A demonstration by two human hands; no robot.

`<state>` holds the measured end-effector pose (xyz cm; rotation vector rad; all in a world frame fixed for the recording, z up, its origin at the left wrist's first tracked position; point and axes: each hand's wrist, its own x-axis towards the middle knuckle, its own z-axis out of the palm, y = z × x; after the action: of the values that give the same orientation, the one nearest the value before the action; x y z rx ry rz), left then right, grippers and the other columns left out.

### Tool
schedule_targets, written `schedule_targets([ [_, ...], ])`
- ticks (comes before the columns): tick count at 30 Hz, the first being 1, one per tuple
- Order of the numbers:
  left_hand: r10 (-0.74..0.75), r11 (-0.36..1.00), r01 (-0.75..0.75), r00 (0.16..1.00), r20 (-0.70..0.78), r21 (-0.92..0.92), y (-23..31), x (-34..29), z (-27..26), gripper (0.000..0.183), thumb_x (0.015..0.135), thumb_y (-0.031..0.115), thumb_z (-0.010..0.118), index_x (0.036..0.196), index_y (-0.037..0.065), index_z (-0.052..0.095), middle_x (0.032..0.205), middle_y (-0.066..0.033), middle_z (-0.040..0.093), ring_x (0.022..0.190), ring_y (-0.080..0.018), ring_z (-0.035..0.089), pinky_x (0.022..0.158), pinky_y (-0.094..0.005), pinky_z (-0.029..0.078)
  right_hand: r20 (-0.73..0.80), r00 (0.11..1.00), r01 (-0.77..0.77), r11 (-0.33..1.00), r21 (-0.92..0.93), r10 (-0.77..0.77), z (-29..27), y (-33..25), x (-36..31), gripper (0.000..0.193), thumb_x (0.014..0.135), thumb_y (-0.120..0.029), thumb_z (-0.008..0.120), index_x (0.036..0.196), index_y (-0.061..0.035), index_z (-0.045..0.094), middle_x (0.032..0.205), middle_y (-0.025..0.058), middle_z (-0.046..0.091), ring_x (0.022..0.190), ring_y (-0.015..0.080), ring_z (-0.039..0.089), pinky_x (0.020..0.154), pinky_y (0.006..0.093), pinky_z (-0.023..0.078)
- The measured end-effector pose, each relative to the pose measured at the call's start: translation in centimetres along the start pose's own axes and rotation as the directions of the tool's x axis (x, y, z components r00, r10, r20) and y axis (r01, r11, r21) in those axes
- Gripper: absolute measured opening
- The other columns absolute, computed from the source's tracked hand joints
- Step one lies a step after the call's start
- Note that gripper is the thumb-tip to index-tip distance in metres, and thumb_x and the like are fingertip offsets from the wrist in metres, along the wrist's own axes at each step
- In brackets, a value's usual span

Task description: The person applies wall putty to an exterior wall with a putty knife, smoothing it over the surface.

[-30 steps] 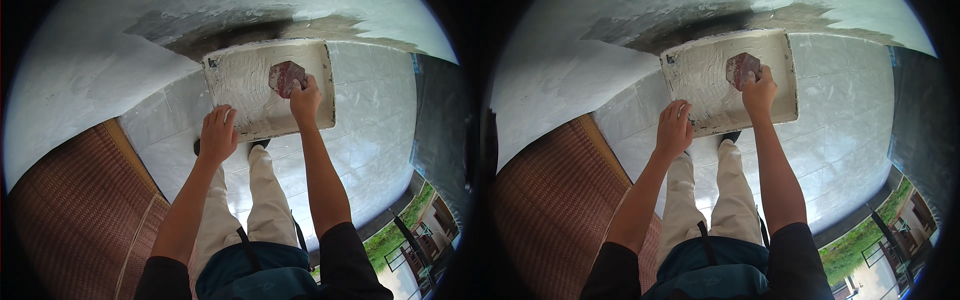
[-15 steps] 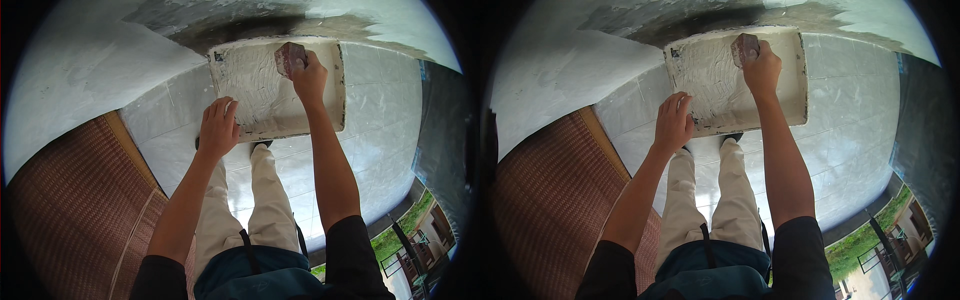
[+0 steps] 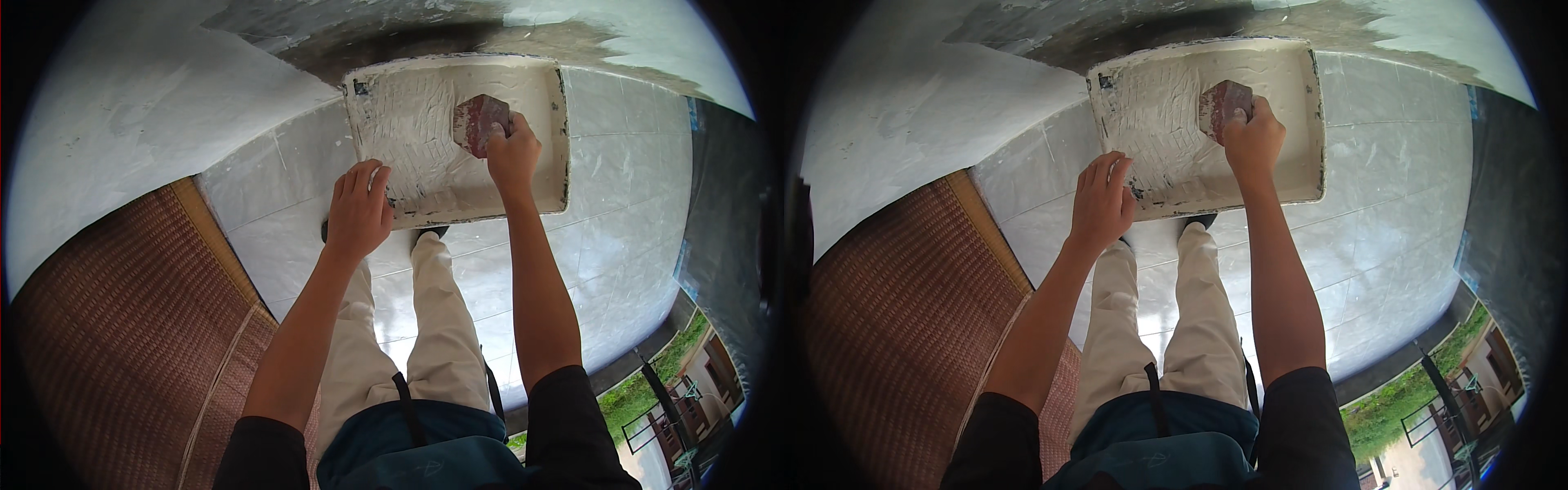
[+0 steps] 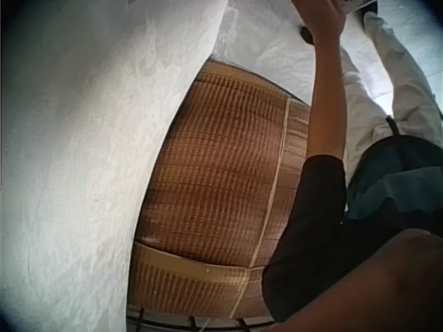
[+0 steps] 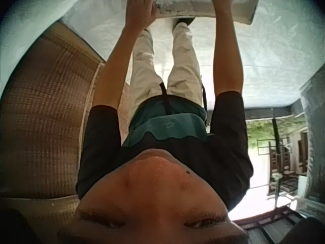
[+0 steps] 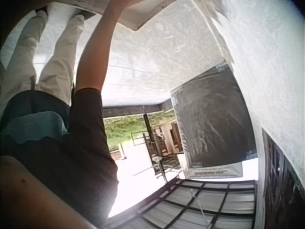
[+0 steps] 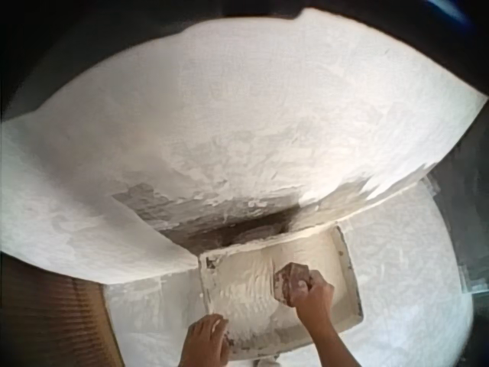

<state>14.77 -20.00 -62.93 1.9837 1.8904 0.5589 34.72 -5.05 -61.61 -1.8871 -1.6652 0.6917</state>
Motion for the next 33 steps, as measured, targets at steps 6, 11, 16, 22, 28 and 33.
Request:
schedule_targets([
  [6, 0.004, 1.000, -0.004, 1.000, -0.002, 0.002, 0.1, -0.4, 0.0, 0.046, 0.074, 0.005, 0.060, 0.119, 0.003, 0.052, 0.123, -0.0127, 0.052, 0.117, -0.0304, 0.051, 0.097, -0.0438, 0.041, 0.083, 0.995, -0.060, 0.998, 0.024, 0.058, -0.1, 0.6, -1.9, 0.025, 0.080, -0.006, 0.059, 0.103, 0.0039, 0.066, 0.083, 0.0222, 0.070, 0.078, 0.0380, 0.069, 0.075, 0.0413, 0.053],
  [11, 0.007, 1.000, -0.007, 1.000, -0.014, 0.011, 0.0, -1.1, -0.3, 0.045, 0.075, 0.005, 0.059, 0.119, 0.003, 0.053, 0.123, -0.0130, 0.052, 0.117, -0.0307, 0.051, 0.098, -0.0441, 0.041, 0.204, 0.970, -0.150, 0.985, 0.088, 0.130, 0.0, 1.7, -2.7, 0.026, 0.080, -0.006, 0.059, 0.104, 0.0037, 0.066, 0.087, 0.0226, 0.070, 0.082, 0.0344, 0.070, 0.077, 0.0388, 0.052],
  [16, -0.010, 1.000, 0.010, 1.000, 0.009, 0.005, 0.2, -1.2, -1.4, 0.044, 0.075, 0.005, 0.059, 0.118, 0.002, 0.053, 0.123, -0.0133, 0.052, 0.119, -0.0308, 0.050, 0.098, -0.0445, 0.040, 0.416, 0.889, -0.342, 0.882, 0.324, 0.191, -0.1, 2.8, -3.8, 0.025, 0.084, -0.004, 0.060, 0.107, 0.0052, 0.065, 0.092, 0.0162, 0.072, 0.081, 0.0220, 0.069, 0.076, 0.0333, 0.051],
  [22, 0.024, 0.995, -0.020, 0.999, -0.043, 0.094, 0.4, 0.7, -6.4, 0.046, 0.074, 0.005, 0.059, 0.120, 0.002, 0.053, 0.123, -0.0131, 0.052, 0.120, -0.0308, 0.049, 0.100, -0.0443, 0.039, 0.609, 0.772, -0.581, 0.587, 0.564, 0.180, -4.4, -2.5, -3.6, 0.024, 0.091, -0.003, 0.059, 0.114, 0.0042, 0.058, 0.095, 0.0081, 0.069, 0.077, 0.0126, 0.064, 0.070, 0.0267, 0.051],
  [28, 0.100, 0.977, -0.069, 0.983, -0.151, 0.204, 1.8, 5.7, -14.3, 0.047, 0.075, 0.006, 0.060, 0.121, 0.004, 0.053, 0.126, -0.0131, 0.052, 0.124, -0.0311, 0.048, 0.103, -0.0442, 0.038, 0.580, 0.805, -0.572, 0.422, 0.703, 0.126, -9.4, -7.4, -1.9, 0.026, 0.088, -0.001, 0.059, 0.113, 0.0006, 0.052, 0.103, 0.0119, 0.064, 0.086, 0.0188, 0.066, 0.079, 0.0331, 0.057],
  [33, 0.200, 0.948, -0.115, 0.941, -0.274, 0.297, 3.7, 9.1, -21.9, 0.047, 0.074, 0.006, 0.060, 0.121, 0.004, 0.054, 0.127, -0.0128, 0.052, 0.126, -0.0307, 0.047, 0.104, -0.0449, 0.038, 0.572, 0.819, -0.538, 0.401, 0.742, 0.041, -12.9, -11.9, -1.7, 0.030, 0.084, 0.001, 0.058, 0.112, -0.0006, 0.049, 0.104, 0.0118, 0.062, 0.091, 0.0211, 0.066, 0.082, 0.0377, 0.057],
])
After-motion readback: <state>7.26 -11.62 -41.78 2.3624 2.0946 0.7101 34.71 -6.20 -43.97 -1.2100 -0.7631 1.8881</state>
